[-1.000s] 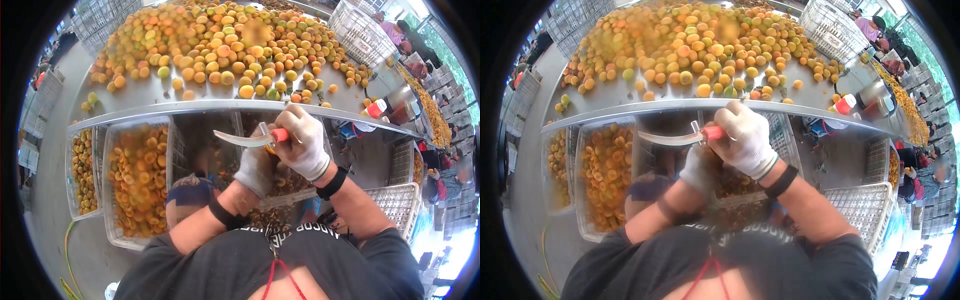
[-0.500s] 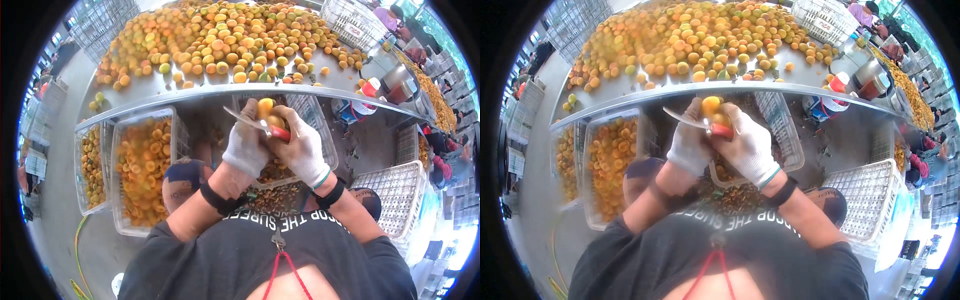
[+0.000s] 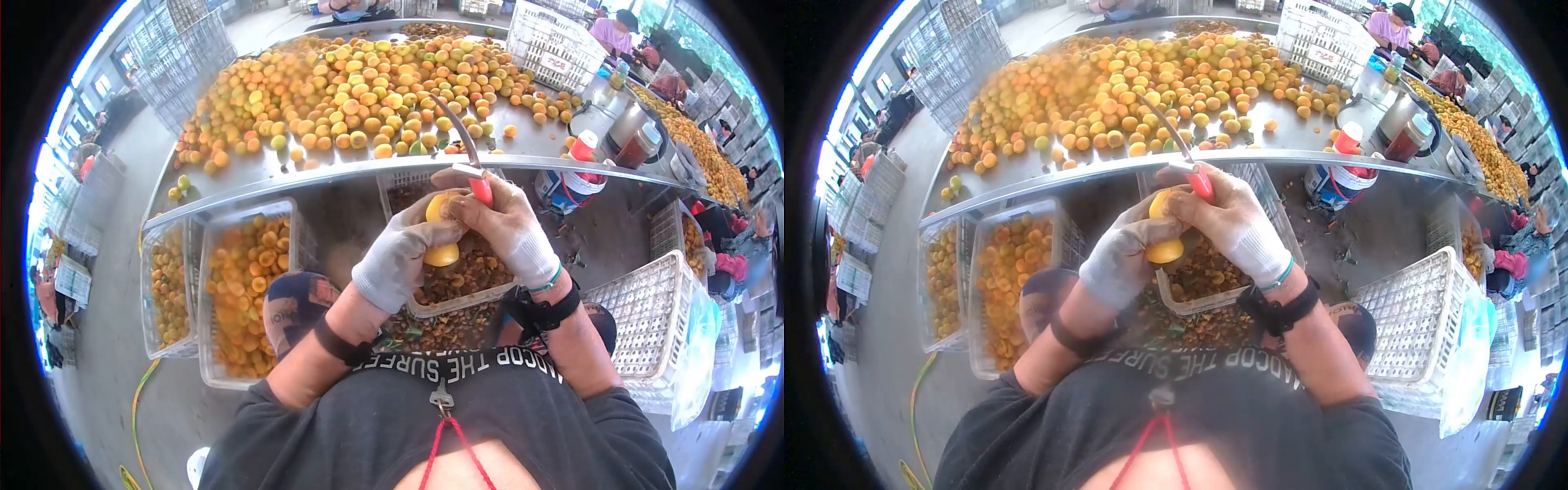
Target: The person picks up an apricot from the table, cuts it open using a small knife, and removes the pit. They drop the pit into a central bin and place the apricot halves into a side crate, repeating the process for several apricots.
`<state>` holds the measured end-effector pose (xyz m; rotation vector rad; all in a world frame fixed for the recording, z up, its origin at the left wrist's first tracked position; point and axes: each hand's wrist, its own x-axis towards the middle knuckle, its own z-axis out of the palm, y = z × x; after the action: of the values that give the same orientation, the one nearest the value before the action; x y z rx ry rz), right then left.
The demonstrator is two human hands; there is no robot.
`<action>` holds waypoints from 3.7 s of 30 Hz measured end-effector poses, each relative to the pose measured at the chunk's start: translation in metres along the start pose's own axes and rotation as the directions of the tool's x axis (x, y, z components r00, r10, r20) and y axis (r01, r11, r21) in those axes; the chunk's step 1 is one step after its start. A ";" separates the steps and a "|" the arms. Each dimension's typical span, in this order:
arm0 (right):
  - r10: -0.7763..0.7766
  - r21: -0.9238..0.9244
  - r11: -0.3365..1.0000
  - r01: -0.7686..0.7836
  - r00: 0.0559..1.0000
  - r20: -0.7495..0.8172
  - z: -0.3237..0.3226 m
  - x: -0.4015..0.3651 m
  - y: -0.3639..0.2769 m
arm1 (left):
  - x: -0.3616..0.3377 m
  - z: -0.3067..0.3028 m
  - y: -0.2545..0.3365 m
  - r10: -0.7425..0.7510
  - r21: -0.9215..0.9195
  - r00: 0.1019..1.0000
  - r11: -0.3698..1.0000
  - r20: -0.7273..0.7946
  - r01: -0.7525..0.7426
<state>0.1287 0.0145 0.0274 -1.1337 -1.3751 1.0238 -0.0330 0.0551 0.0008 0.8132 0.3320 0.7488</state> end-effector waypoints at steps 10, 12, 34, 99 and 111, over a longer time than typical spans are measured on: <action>-0.056 0.478 0.849 0.226 0.937 -0.344 -0.017 -0.008 -0.045 | -0.007 0.019 0.004 -0.020 0.149 0.998 0.988 -0.063 0.029; -0.133 0.516 0.796 0.315 0.924 -0.360 -0.014 -0.006 -0.049 | -0.008 0.023 0.002 -0.063 0.088 0.998 0.994 -0.024 0.065; -0.288 0.604 0.663 0.443 0.895 -0.342 0.015 -0.001 -0.046 | -0.024 0.040 -0.008 -0.038 0.110 0.989 0.992 -0.144 0.055; -0.447 -0.762 0.560 0.324 0.893 0.051 0.027 -0.025 -0.032 | 0.009 0.002 -0.031 0.142 -0.214 0.983 0.963 -0.115 -0.164; -0.436 -0.599 0.599 0.531 0.844 0.313 0.024 -0.013 -0.023 | -0.027 -0.016 -0.008 0.079 0.320 0.978 0.937 0.192 -0.138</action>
<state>0.1025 -0.0024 0.0447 -1.0811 -2.1179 0.1728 -0.0565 0.0407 -0.0165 1.2189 0.2578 0.7272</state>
